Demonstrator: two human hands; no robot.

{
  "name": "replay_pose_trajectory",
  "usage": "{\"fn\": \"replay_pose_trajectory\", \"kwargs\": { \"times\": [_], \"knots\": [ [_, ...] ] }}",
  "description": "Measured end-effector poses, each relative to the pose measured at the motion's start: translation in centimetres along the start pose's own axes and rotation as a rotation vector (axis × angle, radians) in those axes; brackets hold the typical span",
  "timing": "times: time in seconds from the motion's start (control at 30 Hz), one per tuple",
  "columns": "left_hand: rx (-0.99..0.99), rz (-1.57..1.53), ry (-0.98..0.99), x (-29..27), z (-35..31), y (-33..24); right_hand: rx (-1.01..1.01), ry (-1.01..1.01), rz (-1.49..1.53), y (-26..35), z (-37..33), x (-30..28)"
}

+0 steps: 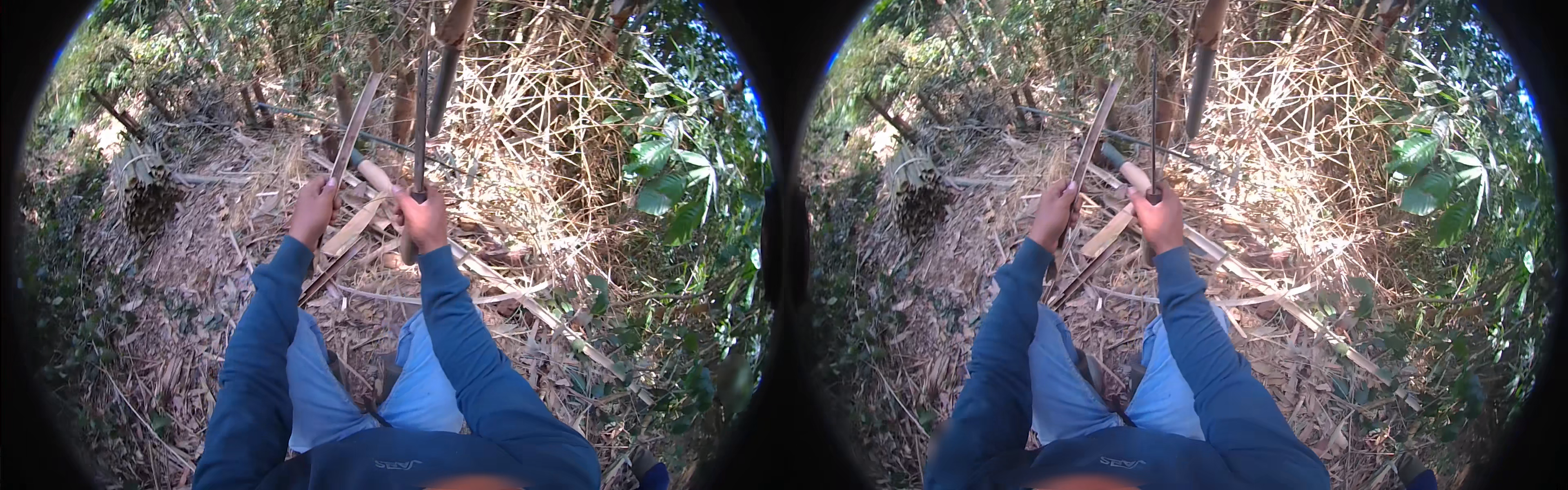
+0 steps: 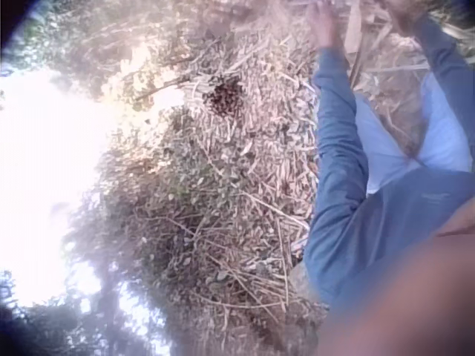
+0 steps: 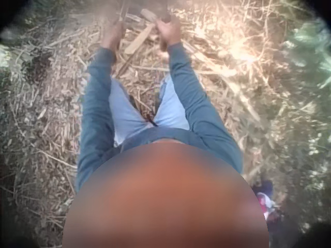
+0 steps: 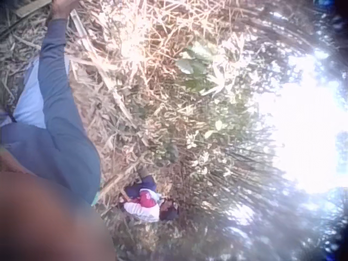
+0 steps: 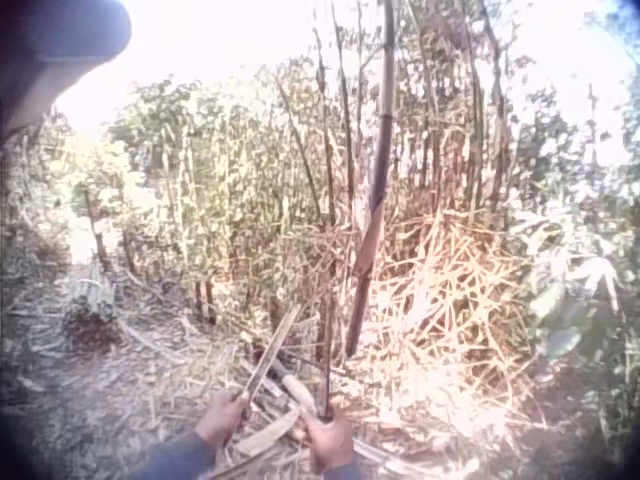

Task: The person sits on the ground and uses a machete to split and trim bamboo strips. After processing several pieces, the person stands and lifts a bundle of bamboo.

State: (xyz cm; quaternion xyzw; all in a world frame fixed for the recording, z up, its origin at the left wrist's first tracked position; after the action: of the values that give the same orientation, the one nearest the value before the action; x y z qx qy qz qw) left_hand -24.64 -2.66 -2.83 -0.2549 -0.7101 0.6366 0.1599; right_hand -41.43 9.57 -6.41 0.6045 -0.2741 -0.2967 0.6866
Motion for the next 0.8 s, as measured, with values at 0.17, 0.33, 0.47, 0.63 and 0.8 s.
{"fn": "replay_pose_trajectory", "kwargs": {
  "times": [0.17,0.33,0.47,0.63,0.8],
  "knots": [
    [-0.092,0.086,0.014,-1.4,-0.4,1.7,-0.192,0.177,-0.689,2.4,-2.3,-0.1],
    [-0.057,0.048,0.054,-0.1,-1.3,4.0,-0.322,0.240,-1.043,0.9,-2.2,-1.4],
    [-0.130,-0.018,0.158,0.0,-2.1,4.1,-0.393,0.212,-1.168,1.4,-0.6,-2.3],
    [-0.121,-0.055,0.227,-1.8,-1.8,6.8,-0.269,0.098,-1.153,0.9,0.1,-1.8],
    [-0.139,-0.078,0.232,-2.8,-2.1,6.9,-0.418,0.181,-1.206,0.2,-1.3,-0.6]
  ]
}}
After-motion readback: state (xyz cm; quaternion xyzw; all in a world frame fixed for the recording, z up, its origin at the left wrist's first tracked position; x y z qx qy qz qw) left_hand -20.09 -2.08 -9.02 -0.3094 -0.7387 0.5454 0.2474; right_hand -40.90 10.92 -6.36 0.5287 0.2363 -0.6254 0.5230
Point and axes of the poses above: each hand's wrist, its own z-axis towards the middle knuckle, its own x-axis out of the palm, y = z × x, the point moved 1 cm from there along z, towards the middle knuckle, and after that the axes turned 1 degree about z, right-handed, at the moved point
